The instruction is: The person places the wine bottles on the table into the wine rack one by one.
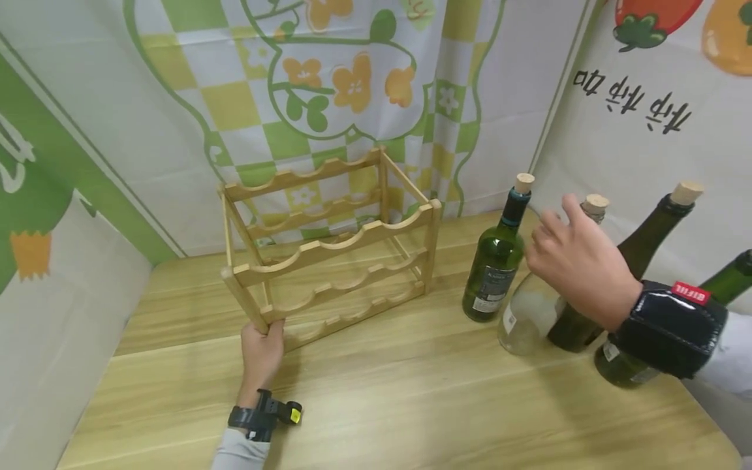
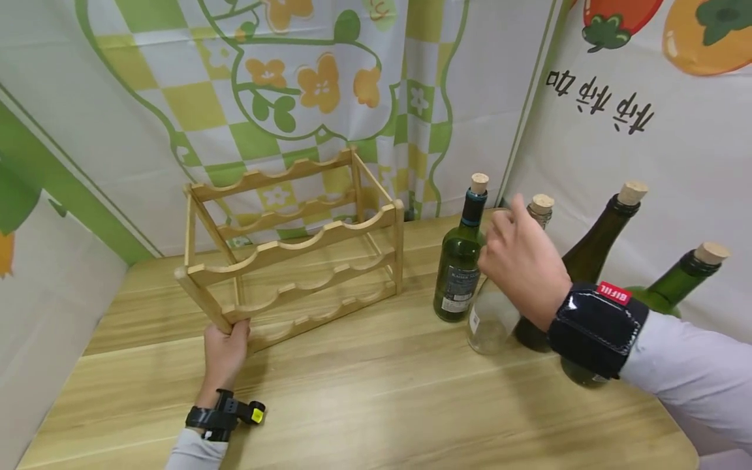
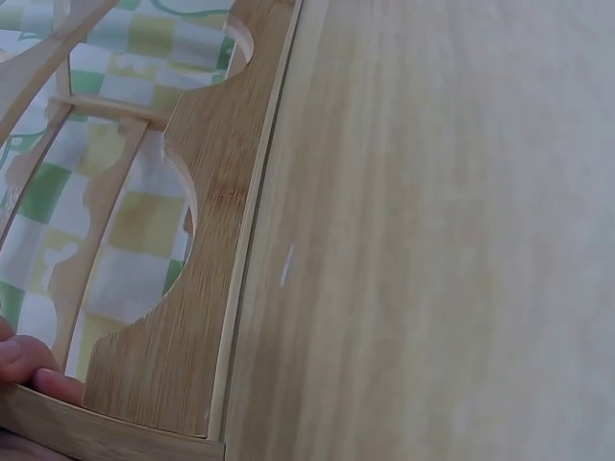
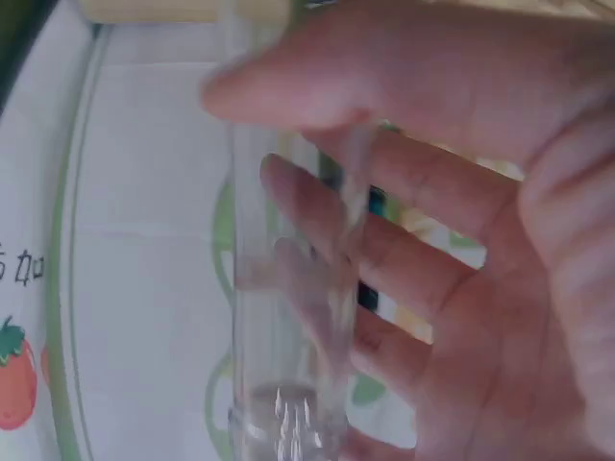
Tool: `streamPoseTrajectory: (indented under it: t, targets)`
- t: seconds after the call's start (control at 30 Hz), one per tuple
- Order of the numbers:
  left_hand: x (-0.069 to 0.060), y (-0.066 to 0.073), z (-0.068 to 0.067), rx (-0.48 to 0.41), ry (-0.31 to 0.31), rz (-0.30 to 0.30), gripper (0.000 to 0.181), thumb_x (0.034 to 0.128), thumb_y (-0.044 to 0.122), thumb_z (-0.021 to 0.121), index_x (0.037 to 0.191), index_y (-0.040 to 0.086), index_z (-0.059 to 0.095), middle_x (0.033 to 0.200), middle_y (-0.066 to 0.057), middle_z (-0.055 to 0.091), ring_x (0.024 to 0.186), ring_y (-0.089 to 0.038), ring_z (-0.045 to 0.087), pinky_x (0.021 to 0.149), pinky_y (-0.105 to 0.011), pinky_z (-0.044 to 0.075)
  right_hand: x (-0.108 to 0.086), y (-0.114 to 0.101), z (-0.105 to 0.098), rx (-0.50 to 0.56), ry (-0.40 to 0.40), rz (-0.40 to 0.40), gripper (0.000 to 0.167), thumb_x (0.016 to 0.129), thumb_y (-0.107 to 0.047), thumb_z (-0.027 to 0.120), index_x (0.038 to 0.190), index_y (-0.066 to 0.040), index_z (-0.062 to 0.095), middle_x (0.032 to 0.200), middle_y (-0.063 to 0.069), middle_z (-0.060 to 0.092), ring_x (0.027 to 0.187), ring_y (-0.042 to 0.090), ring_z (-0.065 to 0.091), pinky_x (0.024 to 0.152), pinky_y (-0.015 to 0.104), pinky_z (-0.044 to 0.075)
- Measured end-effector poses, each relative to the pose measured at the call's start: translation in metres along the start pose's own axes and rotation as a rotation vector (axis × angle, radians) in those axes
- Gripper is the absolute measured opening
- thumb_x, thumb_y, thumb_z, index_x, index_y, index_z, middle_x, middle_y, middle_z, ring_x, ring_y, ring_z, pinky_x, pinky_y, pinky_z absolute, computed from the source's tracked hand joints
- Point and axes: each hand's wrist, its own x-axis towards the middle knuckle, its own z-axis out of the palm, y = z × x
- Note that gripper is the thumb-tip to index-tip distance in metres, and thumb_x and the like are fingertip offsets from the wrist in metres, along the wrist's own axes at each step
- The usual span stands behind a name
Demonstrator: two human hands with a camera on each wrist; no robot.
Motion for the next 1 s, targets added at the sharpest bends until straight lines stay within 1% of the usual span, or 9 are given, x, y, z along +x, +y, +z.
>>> streamPoseTrajectory:
  t: [0.2, 0.33, 0.43, 0.53, 0.63, 0.7, 0.77, 0.9, 1.0]
  targets:
    - [-0.003, 0.008, 0.001, -0.010, 0.008, -0.037, 0.047, 0.1067, 0.007, 0.054, 0.063, 0.010, 0.038, 0.050, 0.007, 0.032, 0.038, -0.001, 0.026, 0.040, -0.020, 0.023, 0.006, -0.003, 0.014, -0.102, -0.123, -0.009, 0.027, 0.069, -0.009, 0.094, 0.070, -0.011, 0.067, 0.069, 0.005, 0.061, 0.072, 0.022, 0.050, 0.087, 0.044, 0.043]
    - [-0.009, 0.025, 0.000, -0.028, 0.007, -0.039, 0.048, 0.1053, 0.002, 0.053, 0.061, 0.010, 0.037, 0.050, 0.009, 0.032, 0.039, 0.002, 0.025, 0.041, -0.019, 0.022, 0.008, -0.002, 0.023, -0.137, -0.133, -0.034, 0.032, 0.072, -0.008, 0.092, 0.067, -0.007, 0.061, 0.062, 0.004, 0.055, 0.062, 0.019, 0.050, 0.077, 0.038, 0.049]
    - [-0.011, 0.033, 0.000, -0.032, 0.003, -0.029, 0.049, 0.1042, 0.002, 0.053, 0.060, 0.011, 0.035, 0.049, 0.010, 0.031, 0.039, 0.003, 0.024, 0.040, -0.020, 0.023, 0.009, 0.000, 0.028, -0.186, -0.124, -0.065, 0.039, 0.074, -0.006, 0.091, 0.062, -0.004, 0.054, 0.058, 0.005, 0.053, 0.055, 0.016, 0.049, 0.066, 0.034, 0.052]
    - [-0.008, 0.024, 0.001, -0.022, 0.011, -0.032, 0.048, 0.1049, 0.005, 0.054, 0.061, 0.011, 0.036, 0.050, 0.010, 0.030, 0.039, 0.002, 0.024, 0.040, -0.021, 0.023, 0.010, 0.003, 0.030, -0.207, -0.113, -0.095, 0.044, 0.073, -0.005, 0.090, 0.058, -0.004, 0.049, 0.055, 0.005, 0.052, 0.052, 0.015, 0.045, 0.057, 0.032, 0.051]
    - [-0.004, 0.009, 0.003, -0.032, 0.018, -0.022, 0.049, 0.1066, 0.010, 0.056, 0.061, 0.011, 0.036, 0.050, 0.008, 0.031, 0.039, -0.001, 0.025, 0.039, -0.022, 0.023, 0.010, 0.007, 0.029, -0.198, -0.101, -0.117, 0.050, 0.075, -0.004, 0.087, 0.054, -0.008, 0.041, 0.051, 0.001, 0.043, 0.052, 0.012, 0.033, 0.051, 0.025, 0.035]
    - [-0.002, 0.001, 0.003, -0.037, 0.021, -0.007, 0.049, 0.1066, 0.012, 0.057, 0.062, 0.011, 0.037, 0.050, 0.007, 0.031, 0.040, -0.003, 0.026, 0.039, -0.022, 0.024, 0.010, 0.009, 0.028, -0.190, -0.092, -0.131, 0.054, 0.077, -0.003, 0.084, 0.053, -0.010, 0.036, 0.051, 0.000, 0.037, 0.053, 0.011, 0.027, 0.053, 0.024, 0.024]
    - [-0.001, -0.001, 0.004, -0.039, 0.023, -0.003, 0.049, 0.1065, 0.013, 0.058, 0.062, 0.011, 0.038, 0.050, 0.007, 0.032, 0.040, -0.004, 0.026, 0.039, -0.022, 0.024, 0.010, 0.010, 0.027, -0.184, -0.082, -0.144, 0.055, 0.078, -0.002, 0.081, 0.053, -0.011, 0.033, 0.050, -0.001, 0.034, 0.053, 0.011, 0.024, 0.055, 0.025, 0.019]
    - [-0.002, 0.002, 0.004, -0.029, 0.031, -0.026, 0.047, 0.1066, 0.012, 0.058, 0.063, 0.011, 0.040, 0.051, 0.008, 0.032, 0.040, -0.003, 0.026, 0.041, -0.020, 0.022, 0.009, 0.011, 0.027, -0.158, -0.076, -0.157, 0.057, 0.079, -0.001, 0.080, 0.052, -0.012, 0.031, 0.050, -0.002, 0.032, 0.053, 0.010, 0.023, 0.055, 0.025, 0.019]
    - [-0.004, 0.010, 0.004, -0.023, 0.030, -0.042, 0.046, 0.1067, 0.009, 0.056, 0.063, 0.010, 0.040, 0.051, 0.008, 0.031, 0.040, 0.000, 0.025, 0.041, -0.020, 0.022, 0.007, 0.009, 0.027, -0.143, -0.076, -0.150, 0.059, 0.080, -0.001, 0.082, 0.052, -0.011, 0.031, 0.050, -0.001, 0.032, 0.052, 0.010, 0.024, 0.054, 0.024, 0.021]
